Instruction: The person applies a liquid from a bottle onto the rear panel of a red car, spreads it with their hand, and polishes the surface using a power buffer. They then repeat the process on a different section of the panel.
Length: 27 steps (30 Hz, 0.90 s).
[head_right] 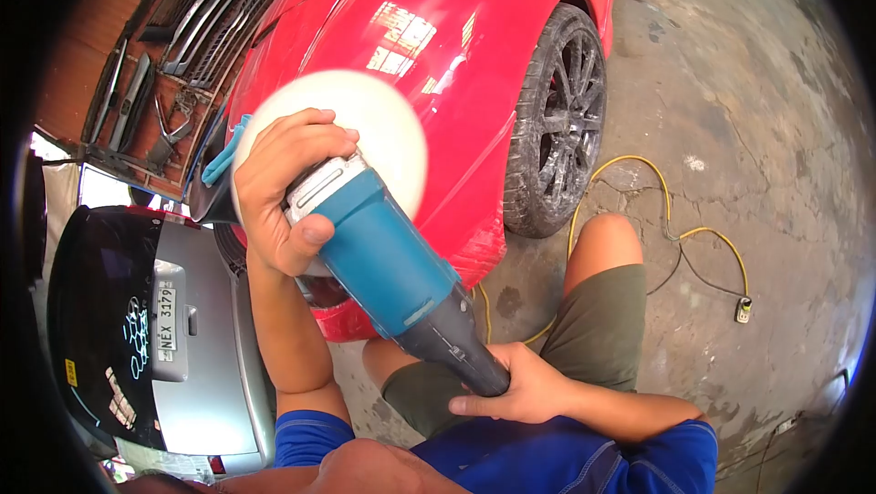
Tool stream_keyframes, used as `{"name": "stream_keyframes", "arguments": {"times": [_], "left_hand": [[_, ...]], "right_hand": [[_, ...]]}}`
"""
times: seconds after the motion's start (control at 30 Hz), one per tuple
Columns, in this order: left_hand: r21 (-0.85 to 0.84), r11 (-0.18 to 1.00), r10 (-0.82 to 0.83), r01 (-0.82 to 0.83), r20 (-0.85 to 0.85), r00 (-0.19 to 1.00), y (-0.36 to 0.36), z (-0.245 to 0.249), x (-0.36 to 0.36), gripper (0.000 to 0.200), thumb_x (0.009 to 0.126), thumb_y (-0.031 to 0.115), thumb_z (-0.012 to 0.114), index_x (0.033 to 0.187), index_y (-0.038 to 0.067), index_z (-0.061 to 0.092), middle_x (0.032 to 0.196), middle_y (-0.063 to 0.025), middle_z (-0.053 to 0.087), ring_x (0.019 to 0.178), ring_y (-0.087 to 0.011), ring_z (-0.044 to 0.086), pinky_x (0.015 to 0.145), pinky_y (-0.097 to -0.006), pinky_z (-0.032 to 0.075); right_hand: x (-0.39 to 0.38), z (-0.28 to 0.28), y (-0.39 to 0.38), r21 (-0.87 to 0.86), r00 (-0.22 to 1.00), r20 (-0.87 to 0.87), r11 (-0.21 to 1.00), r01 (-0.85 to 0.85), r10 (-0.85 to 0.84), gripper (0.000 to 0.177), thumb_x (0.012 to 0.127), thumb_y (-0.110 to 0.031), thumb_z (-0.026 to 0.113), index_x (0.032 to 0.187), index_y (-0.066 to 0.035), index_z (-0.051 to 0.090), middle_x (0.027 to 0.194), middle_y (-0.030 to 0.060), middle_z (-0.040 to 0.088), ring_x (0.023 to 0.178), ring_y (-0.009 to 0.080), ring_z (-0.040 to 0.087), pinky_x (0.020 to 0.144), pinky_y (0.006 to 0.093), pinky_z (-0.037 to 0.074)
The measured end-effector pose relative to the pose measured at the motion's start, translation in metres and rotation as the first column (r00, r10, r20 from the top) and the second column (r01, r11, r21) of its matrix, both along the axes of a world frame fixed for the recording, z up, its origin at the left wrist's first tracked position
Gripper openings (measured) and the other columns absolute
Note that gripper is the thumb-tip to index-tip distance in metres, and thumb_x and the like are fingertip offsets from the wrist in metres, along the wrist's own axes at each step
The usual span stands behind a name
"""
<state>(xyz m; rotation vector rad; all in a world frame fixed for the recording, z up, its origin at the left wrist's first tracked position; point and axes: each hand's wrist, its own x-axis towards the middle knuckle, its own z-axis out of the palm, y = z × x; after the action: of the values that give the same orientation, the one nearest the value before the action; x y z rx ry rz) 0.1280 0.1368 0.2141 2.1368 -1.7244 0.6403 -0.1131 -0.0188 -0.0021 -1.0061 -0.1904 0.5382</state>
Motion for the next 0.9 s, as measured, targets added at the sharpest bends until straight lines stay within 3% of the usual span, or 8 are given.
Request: {"name": "stream_keyframes", "arguments": {"times": [0.07, 0.13, 0.33, 0.43, 0.53, 0.83, 0.9], "left_hand": [[-0.006, 1.0, 0.012, -0.012, -0.001, 1.0, 0.008, 0.0, -0.004, 0.09, 0.092, 0.085, 0.052, 0.101, -0.001, 0.077, 0.1, -0.0158, 0.079, 0.108, -0.0417, 0.073, 0.101, -0.0506, 0.052], [-0.045, 0.999, 0.01, -0.008, 0.033, 0.999, 0.016, -0.002, -0.005, 0.08, 0.088, 0.079, 0.061, 0.097, 0.001, 0.077, 0.096, -0.014, 0.079, 0.103, -0.0412, 0.074, 0.096, -0.0484, 0.054], [-0.085, 0.996, 0.028, -0.024, 0.048, 0.998, 0.04, -0.006, -0.013, 0.077, 0.086, 0.076, 0.065, 0.096, 0.001, 0.077, 0.095, -0.0139, 0.078, 0.101, -0.0413, 0.073, 0.095, -0.0486, 0.054], [-0.096, 0.995, 0.039, -0.034, 0.056, 0.998, 0.055, -0.009, -0.016, 0.078, 0.086, 0.076, 0.065, 0.097, 0.0, 0.077, 0.096, -0.015, 0.078, 0.101, -0.0419, 0.073, 0.096, -0.0495, 0.054], [-0.114, 0.992, 0.067, -0.06, 0.062, 0.996, 0.07, -0.011, -0.022, 0.078, 0.086, 0.076, 0.064, 0.097, 0.0, 0.077, 0.096, -0.0157, 0.078, 0.101, -0.0421, 0.073, 0.097, -0.0502, 0.054], [-0.2, 0.959, 0.207, -0.2, 0.015, 0.978, 0.116, -0.022, -0.052, 0.081, 0.087, 0.078, 0.062, 0.097, -0.001, 0.078, 0.098, -0.0164, 0.079, 0.104, -0.042, 0.073, 0.1, -0.0534, 0.054], [-0.225, 0.948, 0.234, -0.227, 0.006, 0.972, 0.126, -0.026, -0.058, 0.083, 0.087, 0.079, 0.06, 0.097, -0.001, 0.078, 0.098, -0.0165, 0.079, 0.105, -0.0419, 0.073, 0.1, -0.0536, 0.053]], "right_hand": [[-0.001, 0.0, 0.004, -0.02, 1.0, 0.005, 1.0, -0.009, 0.01, 0.033, 0.093, -0.026, 0.092, 0.099, -0.007, 0.065, 0.079, -0.0038, 0.065, 0.071, 0.0063, 0.062, 0.065, 0.0268, 0.05], [-0.003, 0.003, 0.007, -0.042, 1.0, 0.012, 0.999, -0.011, 0.011, 0.034, 0.093, -0.026, 0.092, 0.105, -0.005, 0.068, 0.08, -0.0045, 0.064, 0.075, 0.006, 0.061, 0.069, 0.0274, 0.05], [-0.003, 0.005, 0.016, -0.136, 0.994, 0.106, 0.991, 0.02, -0.005, 0.049, 0.092, -0.028, 0.092, 0.126, 0.0, 0.07, 0.087, -0.0032, 0.065, 0.086, 0.0067, 0.058, 0.08, 0.0278, 0.05], [-0.002, -0.004, 0.021, -0.191, 0.993, 0.087, 0.98, -0.061, 0.079, 0.049, 0.092, -0.029, 0.091, 0.126, 0.0, 0.071, 0.089, -0.0018, 0.068, 0.087, 0.0078, 0.06, 0.081, 0.0286, 0.051], [-0.002, 0.006, 0.028, -0.161, 0.995, 0.095, 0.987, -0.019, 0.034, 0.049, 0.092, -0.031, 0.091, 0.124, 0.001, 0.071, 0.089, -0.0004, 0.069, 0.086, 0.0089, 0.06, 0.081, 0.0301, 0.052], [0.002, -0.008, 0.046, -0.336, 0.975, 0.112, 0.93, -0.145, 0.193, 0.05, 0.09, -0.04, 0.092, 0.114, 0.0, 0.073, 0.086, 0.0063, 0.072, 0.081, 0.0122, 0.064, 0.078, 0.0328, 0.054], [-0.001, -0.004, 0.052, -0.323, 0.977, 0.163, 0.943, -0.079, 0.137, 0.051, 0.089, -0.041, 0.091, 0.113, 0.0, 0.073, 0.085, 0.0087, 0.073, 0.08, 0.014, 0.066, 0.078, 0.0341, 0.055]]}}
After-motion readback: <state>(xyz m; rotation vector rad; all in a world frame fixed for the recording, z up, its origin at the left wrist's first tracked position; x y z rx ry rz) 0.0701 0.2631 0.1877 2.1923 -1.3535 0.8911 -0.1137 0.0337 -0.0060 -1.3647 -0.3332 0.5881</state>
